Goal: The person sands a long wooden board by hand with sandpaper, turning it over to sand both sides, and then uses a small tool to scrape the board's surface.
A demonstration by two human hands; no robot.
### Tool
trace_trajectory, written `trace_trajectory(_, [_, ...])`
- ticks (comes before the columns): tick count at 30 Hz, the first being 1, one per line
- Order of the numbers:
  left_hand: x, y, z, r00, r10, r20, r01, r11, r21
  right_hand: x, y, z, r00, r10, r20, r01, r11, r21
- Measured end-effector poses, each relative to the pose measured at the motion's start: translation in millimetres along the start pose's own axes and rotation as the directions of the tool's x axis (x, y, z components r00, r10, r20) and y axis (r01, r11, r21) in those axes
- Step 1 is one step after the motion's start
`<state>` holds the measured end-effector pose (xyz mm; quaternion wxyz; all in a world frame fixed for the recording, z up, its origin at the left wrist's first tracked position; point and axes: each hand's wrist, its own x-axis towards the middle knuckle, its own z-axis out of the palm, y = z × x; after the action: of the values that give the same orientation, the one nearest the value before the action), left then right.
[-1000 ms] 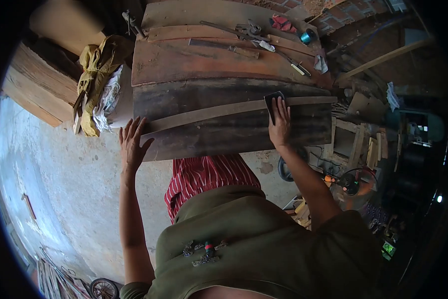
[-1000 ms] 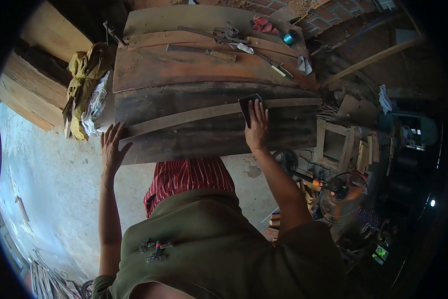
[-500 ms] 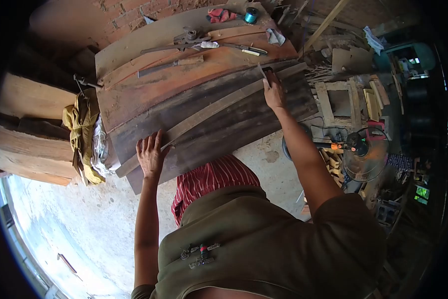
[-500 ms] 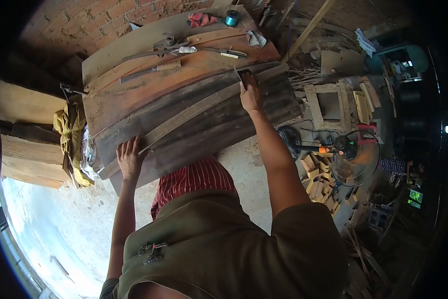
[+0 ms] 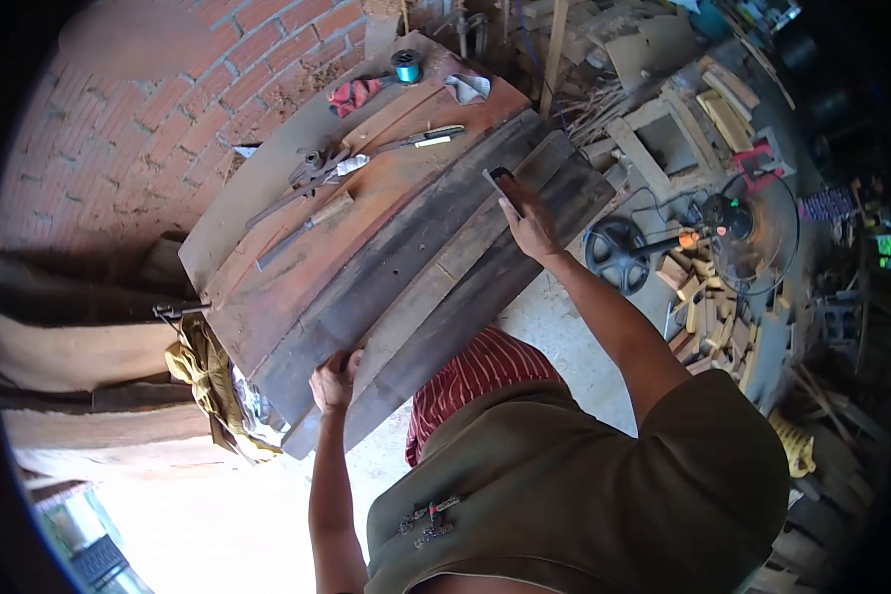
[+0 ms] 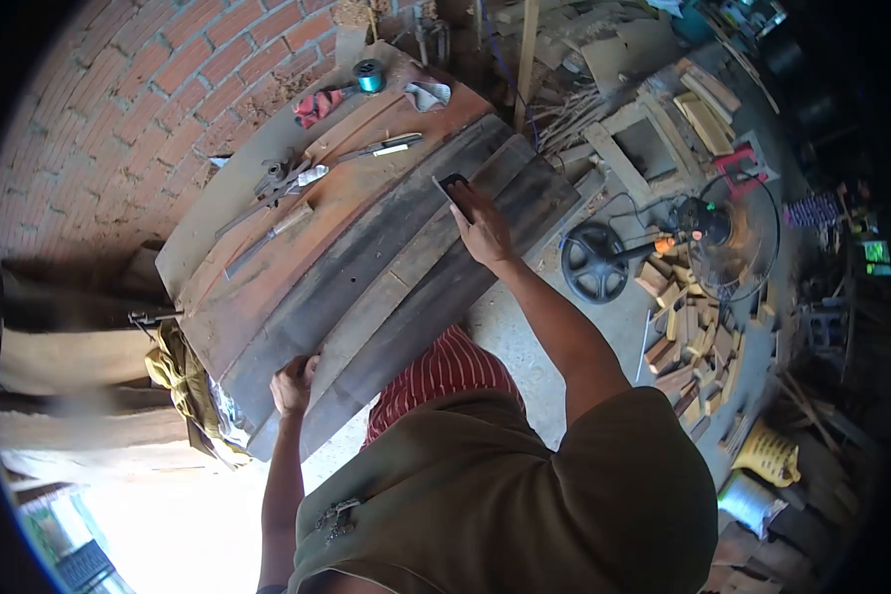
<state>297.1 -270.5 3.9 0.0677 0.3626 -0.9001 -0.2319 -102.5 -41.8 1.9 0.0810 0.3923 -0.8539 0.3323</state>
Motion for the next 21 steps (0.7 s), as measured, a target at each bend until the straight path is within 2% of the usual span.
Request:
trace_trajectory(2, [2.4, 9.3, 2.8, 0.998, 0.036, -0.044, -0.037, 0.999, -0.029, -13.5, 9.8, 6.6, 0.999, 0.03, 0.029, -0.029, 0.999, -0.022])
trace_trajectory(3, [5.0, 12.2, 2.1, 0.999, 0.04, -0.036, -0.041, 0.999, -0.027, -16.4, 13.4, 7.8, 0.999, 0.0, 0.052, 0.007, 0.991, -0.134])
trace_trajectory(4, [8.3, 14.9, 1.6, 0.993, 0.09, -0.072, -0.082, 0.991, 0.105, -16.8, 16.5, 9.3, 0.996, -0.035, 0.082, 0.054, 0.969, -0.242])
trace_trajectory(5, [9.7, 17.8, 1.8, 0.985, 0.138, -0.102, -0.11, 0.965, 0.238, -13.6, 19.5, 12.9, 0.995, -0.038, 0.089, 0.059, 0.969, -0.238])
trace_trajectory(6, [10.3, 19.9, 4.1, 0.987, 0.129, -0.101, -0.101, 0.965, 0.241, -9.4, 22.6, 19.3, 0.991, -0.012, 0.13, 0.046, 0.964, -0.262])
trace_trajectory(8, [12.5, 25.8, 7.3, 0.955, 0.277, -0.104, -0.248, 0.941, 0.229, -13.0, 25.4, 26.2, 0.986, 0.022, 0.166, 0.026, 0.958, -0.284])
trace_trajectory(9, [13.2, 27.2, 5.9, 0.95, 0.31, -0.041, -0.294, 0.93, 0.221, -13.5, 23.6, 25.3, 0.983, 0.012, 0.183, 0.047, 0.947, -0.318])
trace_trajectory(11, [6.9, 32.4, 7.2, 0.952, 0.303, -0.035, -0.286, 0.927, 0.242, -14.8, 20.0, 24.7, 0.98, 0.008, 0.199, 0.065, 0.932, -0.357])
trace_trajectory(12, [1.6, 36.4, 7.2, 0.959, 0.282, -0.028, -0.265, 0.928, 0.262, -16.2, 13.1, 27.4, 0.986, 0.048, 0.162, 0.014, 0.932, -0.361])
trace_trajectory(13, [-0.6, 33.7, 11.7, 0.979, 0.196, 0.054, -0.203, 0.957, 0.208, -15.4, -1.2, 26.5, 0.988, 0.086, 0.125, -0.035, 0.931, -0.364])
trace_trajectory(14, [-1.5, 32.2, 16.5, 0.979, 0.198, 0.056, -0.205, 0.957, 0.206, -18.6, -19.3, 25.4, 0.988, 0.084, 0.131, -0.031, 0.93, -0.367])
trace_trajectory(15, [-1.3, 32.8, 21.2, 0.98, 0.193, 0.043, -0.197, 0.967, 0.163, -26.7, -34.6, 35.0, 0.991, 0.017, 0.134, 0.014, 0.975, -0.223])
trace_trajectory(16, [-0.4, 34.0, 26.4, 0.982, 0.185, 0.03, -0.188, 0.975, 0.12, -38.9, -50.2, 47.0, 0.968, -0.078, 0.238, 0.135, 0.964, -0.231])
trace_trajectory(18, [3.3, 38.8, 34.9, 0.982, 0.187, 0.022, -0.188, 0.976, 0.105, -73.3, -75.3, 63.6, 0.889, -0.359, 0.284, 0.361, 0.931, 0.049])
trace_trajectory(20, [9.1, 42.5, 37.0, 0.982, 0.19, 0.014, -0.191, 0.977, 0.095, -71.2, -84.3, 43.1, 0.788, -0.414, 0.457, 0.383, 0.909, 0.162])
trace_trajectory(21, [8.7, 44.4, 36.4, 0.987, 0.162, 0.009, -0.162, 0.984, 0.075, -65.0, -65.2, 37.3, 0.814, -0.396, 0.425, 0.4, 0.913, 0.086])
